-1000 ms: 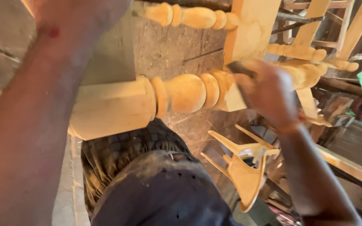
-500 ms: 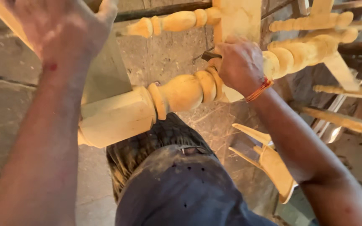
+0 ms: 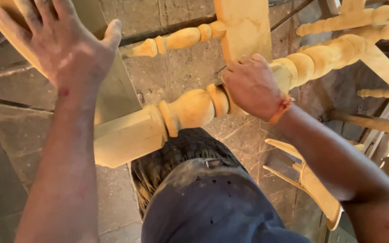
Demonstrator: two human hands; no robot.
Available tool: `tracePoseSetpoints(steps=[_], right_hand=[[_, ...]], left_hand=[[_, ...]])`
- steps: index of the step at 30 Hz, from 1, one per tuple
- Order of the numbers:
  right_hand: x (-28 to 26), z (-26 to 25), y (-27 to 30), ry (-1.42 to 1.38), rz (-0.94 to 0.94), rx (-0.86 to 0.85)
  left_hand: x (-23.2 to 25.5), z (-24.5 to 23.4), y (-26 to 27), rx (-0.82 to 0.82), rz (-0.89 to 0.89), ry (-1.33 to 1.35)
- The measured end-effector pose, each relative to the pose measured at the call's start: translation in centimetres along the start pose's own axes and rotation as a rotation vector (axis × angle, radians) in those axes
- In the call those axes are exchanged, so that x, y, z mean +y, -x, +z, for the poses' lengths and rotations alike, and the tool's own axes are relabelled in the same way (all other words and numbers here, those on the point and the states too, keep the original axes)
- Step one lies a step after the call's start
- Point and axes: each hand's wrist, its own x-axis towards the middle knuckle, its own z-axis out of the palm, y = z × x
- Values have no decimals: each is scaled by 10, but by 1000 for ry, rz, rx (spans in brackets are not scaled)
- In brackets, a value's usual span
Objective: The person sands the turned spindles and rails of a wooden headboard using a sanding block. They move along the piece, smoothing the curved and flat surfaces by hand.
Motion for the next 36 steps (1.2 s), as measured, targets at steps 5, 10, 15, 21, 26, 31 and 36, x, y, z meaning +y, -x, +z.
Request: tracePoseSetpoints(steps=[5,10,15,21,26,31,36], right_hand=[[38,-14,-5,-81,84,-242],[30,-14,-7,-159,-67,-112],[26,-46,-8,-29,237,-532],[0,29,10,-574,232,79],[-33,82,-20,-307,271,-129],[-34,15,-17,-359,320,-138],[-45,11,-24,-426,441,58]], left_hand=[[4,-13,-1,-29,-14,-59],[17,-6,-8,-111,-132,-74],[2,0,-6,-50,-55,-105],[4,5,-2,0,-62,-105],[10,-6,1,-20,-53,-131],[22,-17,-3,7,-35,-30],[11,-13,-6,33,24,-86]])
